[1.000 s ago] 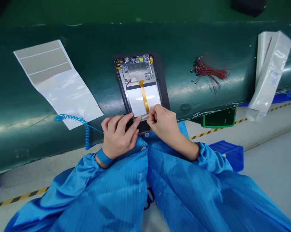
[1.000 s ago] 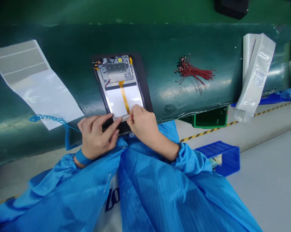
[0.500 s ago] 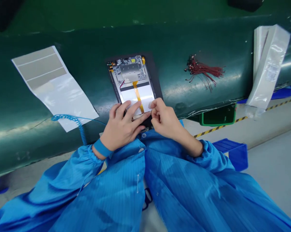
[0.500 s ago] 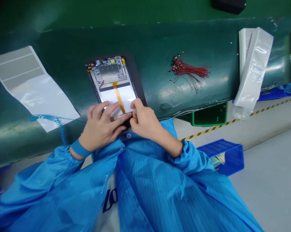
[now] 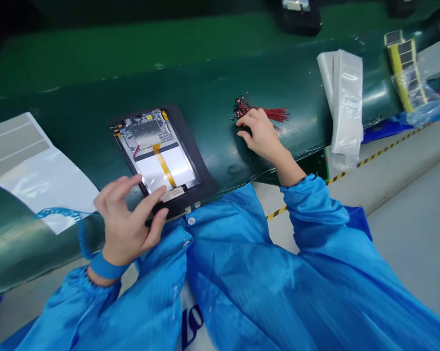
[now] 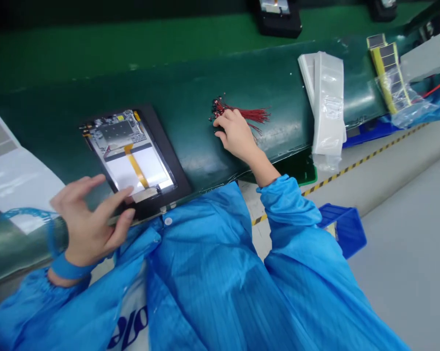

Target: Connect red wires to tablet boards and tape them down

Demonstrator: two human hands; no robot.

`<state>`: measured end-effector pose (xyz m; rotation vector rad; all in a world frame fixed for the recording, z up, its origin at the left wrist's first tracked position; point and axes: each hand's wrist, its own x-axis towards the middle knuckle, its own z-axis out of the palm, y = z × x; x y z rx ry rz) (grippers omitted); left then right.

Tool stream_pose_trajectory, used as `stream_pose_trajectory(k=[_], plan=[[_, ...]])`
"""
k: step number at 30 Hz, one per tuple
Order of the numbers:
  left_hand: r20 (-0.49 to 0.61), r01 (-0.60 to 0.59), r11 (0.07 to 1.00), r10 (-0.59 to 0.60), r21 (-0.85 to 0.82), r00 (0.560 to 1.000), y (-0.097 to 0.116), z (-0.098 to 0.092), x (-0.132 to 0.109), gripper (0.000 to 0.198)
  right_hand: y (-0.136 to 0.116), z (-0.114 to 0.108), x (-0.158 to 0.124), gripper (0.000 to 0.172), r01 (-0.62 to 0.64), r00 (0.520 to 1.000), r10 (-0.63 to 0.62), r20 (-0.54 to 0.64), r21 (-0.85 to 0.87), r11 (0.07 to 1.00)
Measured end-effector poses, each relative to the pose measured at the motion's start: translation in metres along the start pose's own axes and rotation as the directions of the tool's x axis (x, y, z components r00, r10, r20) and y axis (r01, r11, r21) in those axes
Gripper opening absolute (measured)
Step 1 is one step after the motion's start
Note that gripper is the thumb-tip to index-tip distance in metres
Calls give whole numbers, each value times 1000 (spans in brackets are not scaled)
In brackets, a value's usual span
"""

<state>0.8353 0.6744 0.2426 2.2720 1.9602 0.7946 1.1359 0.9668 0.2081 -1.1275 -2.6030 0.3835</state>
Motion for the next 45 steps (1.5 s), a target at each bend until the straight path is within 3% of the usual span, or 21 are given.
stream_pose_trajectory(k=[3,6,7,9,11,13,16,18,23,25,28,31,36,41,45], plan=[[-61,133,991,-132,14,989,8,-9,12,40,1,4,11,3,72,995,-74,71,26,997],[-141,156,987,-151,25,978,9,-10,15,26,2,-3,22,12,124,991,-128,48,81,989],[-157,158,987,-151,32,976,9,-10,13,23,3,-7,26,22,131,991,-134,23,102,986],[-153,174,984,-166,41,974,8,-7,7,19,4,-15,35,61,125,992,-124,-18,143,982],[-132,203,979,-198,28,971,10,-2,-1,17,0,-20,42,78,126,992,-122,-32,157,980],[-136,208,978,-206,3,969,13,3,-10,17,-12,-22,43,74,145,989,-141,-35,155,977],[-129,231,973,-232,-22,964,20,14,-20,19,-48,-20,35,26,199,975,-215,49,228,953],[-128,246,969,-247,-25,960,25,22,-25,21,-79,-16,24,8,221,941,-292,171,341,914],[-176,170,985,-175,-42,969,32,38,-32,29,-140,1,0,6,284,780,-510,362,520,805],[-191,167,983,-179,-79,965,36,41,-30,30,-147,8,-6,6,346,738,-567,366,516,783],[-204,256,951,-290,-175,935,43,42,-21,23,-147,14,-10,9,443,708,-639,302,514,734],[-169,323,915,-367,-240,915,51,40,-4,14,-146,15,-13,11,493,697,-677,237,527,692],[-106,378,877,-423,-296,900,58,36,16,7,-148,9,-17,13,468,740,-636,220,510,722],[-126,417,844,-479,-336,869,60,36,19,10,-147,9,-21,13,453,775,-598,205,480,751],[-181,365,891,-419,-269,890,58,30,13,11,-148,10,-24,20,469,784,-584,210,416,779]])
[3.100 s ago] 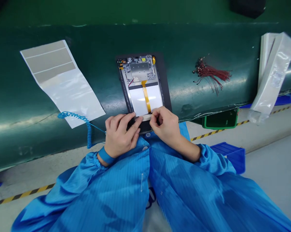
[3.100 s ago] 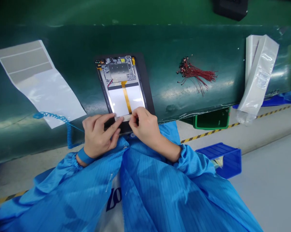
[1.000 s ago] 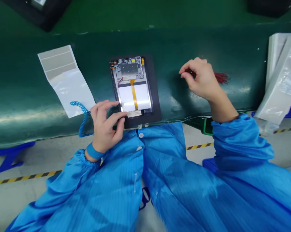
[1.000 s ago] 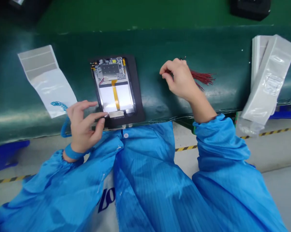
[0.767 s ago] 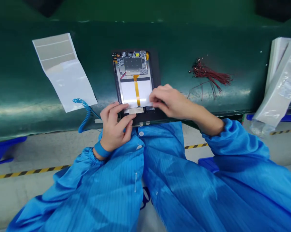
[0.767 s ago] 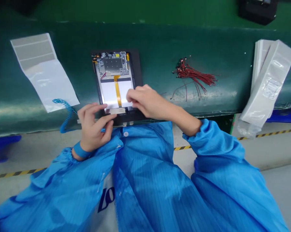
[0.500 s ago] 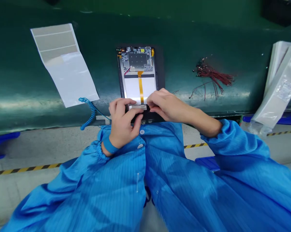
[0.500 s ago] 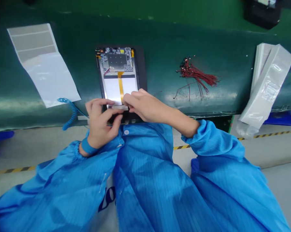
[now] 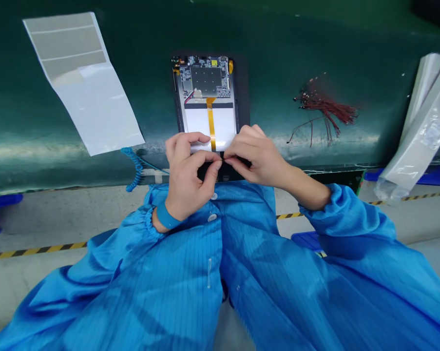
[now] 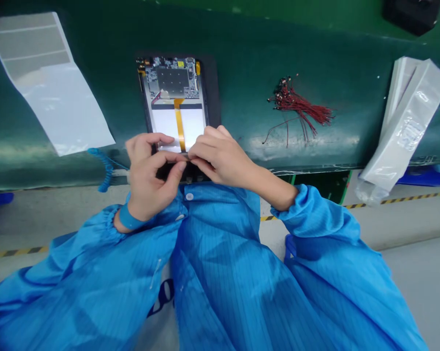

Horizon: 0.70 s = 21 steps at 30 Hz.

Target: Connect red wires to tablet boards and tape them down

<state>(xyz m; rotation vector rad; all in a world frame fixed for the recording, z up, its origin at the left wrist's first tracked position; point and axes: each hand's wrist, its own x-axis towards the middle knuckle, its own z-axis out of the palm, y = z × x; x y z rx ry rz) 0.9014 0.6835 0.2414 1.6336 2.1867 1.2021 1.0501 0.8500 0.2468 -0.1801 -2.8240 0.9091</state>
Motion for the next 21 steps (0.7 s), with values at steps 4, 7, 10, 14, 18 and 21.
stream_pose_trajectory(k=[4,7,10,14,18,21], plan=[[-8,-46,982,49,184,999,-11,-10,-12,21,-4,-3,3,23,-33,993,48,104,-139,990],[8,-125,966,127,226,992,-20,-9,-22,15,-10,-4,8,23,-47,978,92,188,-231,972],[-14,-199,966,204,166,979,-22,-2,-26,17,-15,-6,14,22,-40,963,106,246,-262,964],[24,-58,997,57,60,998,-13,6,-15,13,-20,-10,18,20,-40,958,102,268,-226,973],[52,33,999,-33,-9,998,-4,7,-1,4,-24,-13,17,18,-76,972,105,208,-144,987],[22,55,997,-54,-56,998,-1,6,3,5,-25,-12,13,16,-112,987,116,113,-46,993]])
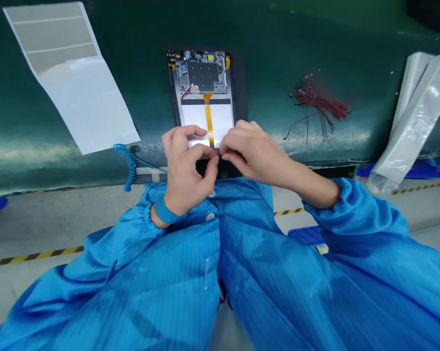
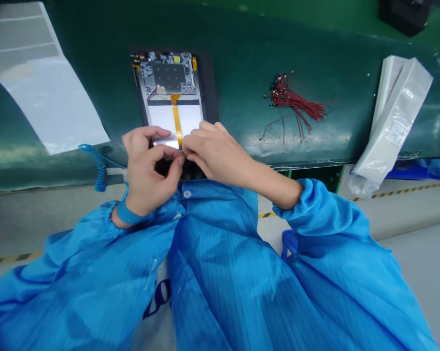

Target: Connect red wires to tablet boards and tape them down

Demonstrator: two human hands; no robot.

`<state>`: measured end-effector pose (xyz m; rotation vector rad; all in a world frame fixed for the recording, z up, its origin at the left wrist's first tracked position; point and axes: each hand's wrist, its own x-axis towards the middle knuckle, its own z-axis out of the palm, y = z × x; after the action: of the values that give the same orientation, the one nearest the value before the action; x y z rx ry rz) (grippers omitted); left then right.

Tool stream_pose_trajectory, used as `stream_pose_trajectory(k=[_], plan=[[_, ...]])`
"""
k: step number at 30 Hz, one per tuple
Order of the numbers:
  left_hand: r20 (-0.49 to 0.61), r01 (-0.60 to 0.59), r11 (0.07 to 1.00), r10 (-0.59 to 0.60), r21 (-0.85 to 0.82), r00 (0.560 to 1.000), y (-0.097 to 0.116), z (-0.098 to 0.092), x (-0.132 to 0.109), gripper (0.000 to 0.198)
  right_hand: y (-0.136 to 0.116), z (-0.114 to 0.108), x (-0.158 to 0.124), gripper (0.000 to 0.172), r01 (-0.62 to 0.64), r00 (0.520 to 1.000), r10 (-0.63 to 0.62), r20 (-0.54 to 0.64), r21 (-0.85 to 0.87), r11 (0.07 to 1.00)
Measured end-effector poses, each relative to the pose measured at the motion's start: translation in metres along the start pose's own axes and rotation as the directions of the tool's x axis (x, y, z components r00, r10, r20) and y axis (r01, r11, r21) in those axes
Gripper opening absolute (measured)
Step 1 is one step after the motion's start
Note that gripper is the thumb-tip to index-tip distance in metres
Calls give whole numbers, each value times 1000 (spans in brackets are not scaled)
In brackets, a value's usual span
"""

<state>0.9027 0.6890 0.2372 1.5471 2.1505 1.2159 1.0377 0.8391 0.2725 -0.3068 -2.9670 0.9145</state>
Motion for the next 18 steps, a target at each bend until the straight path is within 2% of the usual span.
stream_pose_trajectory(k=[3,7,12,15,18], plan=[[2,-3,1000,3,0,1000,-2,-1,-1,4,3,4,-4,16,-20,999,24,-49,82,996],[15,-23,995,22,97,1000,-12,-5,-9,10,10,7,-6,16,-29,999,27,27,71,997],[27,-190,953,189,238,982,-25,-11,-22,13,12,10,-4,18,-57,995,58,78,-21,998],[21,-230,945,231,234,973,-28,-9,-26,14,11,11,-2,19,-55,995,59,83,-47,997],[40,-208,959,205,192,978,-30,-5,-27,17,10,13,0,19,-57,994,63,91,-64,996]])
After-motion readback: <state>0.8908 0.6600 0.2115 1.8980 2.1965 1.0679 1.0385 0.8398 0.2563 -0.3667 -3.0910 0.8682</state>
